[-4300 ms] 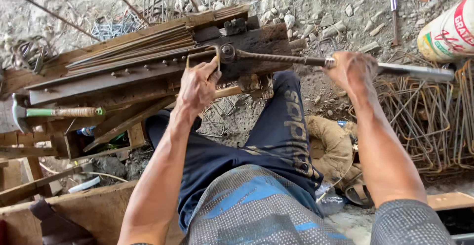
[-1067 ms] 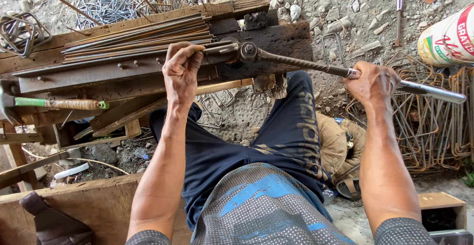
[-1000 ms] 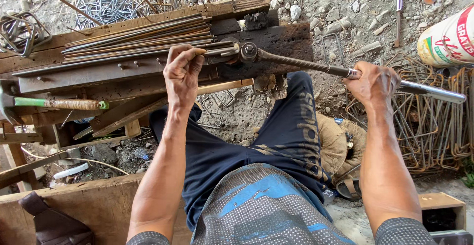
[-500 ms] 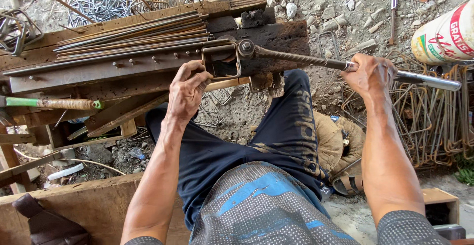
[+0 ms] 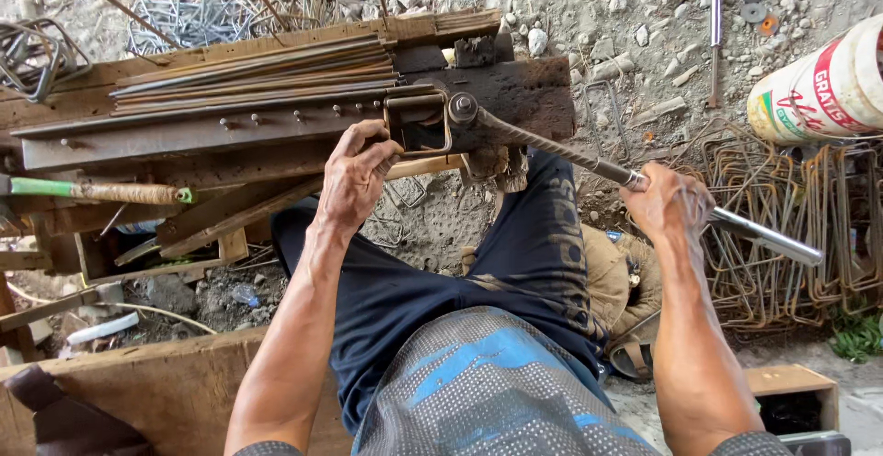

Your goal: The person sits on the ground and uses a manual bending machine to shape metal rods. They insert the rods into the machine, turn the crank to bend them, and then remove the finished pieces.

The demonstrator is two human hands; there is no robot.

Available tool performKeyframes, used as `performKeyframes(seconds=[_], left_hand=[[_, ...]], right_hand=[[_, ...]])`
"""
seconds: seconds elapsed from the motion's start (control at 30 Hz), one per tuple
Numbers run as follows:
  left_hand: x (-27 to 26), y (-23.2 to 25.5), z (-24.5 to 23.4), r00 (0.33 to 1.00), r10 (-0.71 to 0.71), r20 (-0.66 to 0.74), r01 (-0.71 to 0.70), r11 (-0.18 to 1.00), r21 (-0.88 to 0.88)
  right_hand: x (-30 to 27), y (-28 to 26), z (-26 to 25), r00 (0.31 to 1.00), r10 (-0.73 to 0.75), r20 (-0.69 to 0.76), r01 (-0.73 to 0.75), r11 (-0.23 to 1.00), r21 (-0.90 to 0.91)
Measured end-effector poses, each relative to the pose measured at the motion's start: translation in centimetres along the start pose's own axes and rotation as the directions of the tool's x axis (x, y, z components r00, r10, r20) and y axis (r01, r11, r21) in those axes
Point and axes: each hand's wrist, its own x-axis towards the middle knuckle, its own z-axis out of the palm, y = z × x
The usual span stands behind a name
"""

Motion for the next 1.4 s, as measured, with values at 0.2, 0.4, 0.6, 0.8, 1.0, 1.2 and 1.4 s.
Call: performKeyframes(seconds=[0.2, 0.4, 0.6, 0.8, 1.0, 1.2, 1.4], left_hand=[[0.5, 0.7, -0.5, 0.999, 0.044, 0.007, -0.044, 0.998, 0.040], [1.3, 2.1, -0.8, 0.989, 0.061, 0.133, -0.083, 0.983, 0.161], [2.0, 4.2, 2.1, 0.987, 0.063, 0.150, -0.130, 0.861, 0.492], [3.0, 4.3, 2.9, 0.979, 0.186, 0.082, -0.202, 0.858, 0.472], [7.5, 4.4, -1.0, 0.998, -0.038, -0.054, 0.042, 0.997, 0.071], [6.5, 3.6, -7.3, 0.943, -0.167, -0.287, 0.106, 0.970, -0.217], [1.1, -3.9, -11.5, 0.866, -0.187, -0.465, 0.267, 0.957, 0.112]], right_hand=[[2.9, 1.0, 0.8, 0.997, -0.071, -0.022, 0.071, 0.997, 0.028], [5.1, 3.3, 3.1, 0.996, -0.072, -0.051, 0.061, 0.979, -0.194], [5.5, 2.3, 2.1, 0.999, -0.039, 0.008, 0.040, 0.989, -0.141], [5.4, 2.3, 2.1, 1.000, -0.025, 0.010, 0.026, 0.989, -0.148], [4.6, 0.5, 0.2, 0.998, -0.013, 0.057, 0.022, 0.985, -0.170], [5.2, 1.2, 1.2, 0.998, 0.005, 0.068, 0.015, 0.958, -0.288], [6.2, 4.3, 4.2, 0.999, 0.015, 0.045, -0.001, 0.959, -0.283]])
